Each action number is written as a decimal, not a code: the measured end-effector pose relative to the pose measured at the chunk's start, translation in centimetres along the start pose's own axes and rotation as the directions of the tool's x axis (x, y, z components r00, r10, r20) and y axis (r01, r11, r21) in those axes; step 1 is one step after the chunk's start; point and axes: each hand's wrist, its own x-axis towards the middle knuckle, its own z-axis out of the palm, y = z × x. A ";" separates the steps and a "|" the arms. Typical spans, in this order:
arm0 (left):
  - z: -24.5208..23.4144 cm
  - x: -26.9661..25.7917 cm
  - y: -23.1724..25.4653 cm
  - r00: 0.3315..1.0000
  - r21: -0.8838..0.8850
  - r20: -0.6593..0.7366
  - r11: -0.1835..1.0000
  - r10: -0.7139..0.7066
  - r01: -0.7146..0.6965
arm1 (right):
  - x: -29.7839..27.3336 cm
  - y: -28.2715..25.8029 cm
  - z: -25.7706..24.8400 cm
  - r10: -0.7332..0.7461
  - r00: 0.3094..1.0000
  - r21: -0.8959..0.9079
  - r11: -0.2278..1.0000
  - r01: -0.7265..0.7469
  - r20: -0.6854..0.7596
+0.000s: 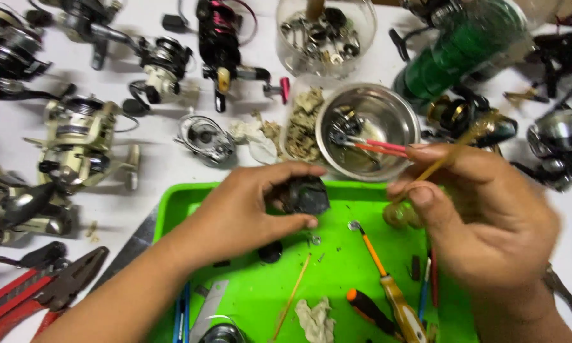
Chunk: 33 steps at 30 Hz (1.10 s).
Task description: Disassembling and inspecting the internal components of a fishing reel for maintenance or repair on a workbench.
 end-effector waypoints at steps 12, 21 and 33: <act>-0.2 -0.4 -0.1 0.995 0.128 0.008 0.986 0.102 -0.102 | -8.1 4.1 -8.4 0.278 0.800 -0.680 0.703 0.207 0.531; -0.2 -0.1 -0.7 0.972 0.199 -0.026 0.955 0.232 -0.222 | -5.0 -0.7 -1.4 -0.212 0.772 -0.564 0.572 0.595 0.599; -0.1 0.2 -1.0 0.981 0.194 -0.033 0.964 0.193 -0.184 | -7.2 1.6 8.9 -0.256 0.258 -0.077 0.556 0.828 0.932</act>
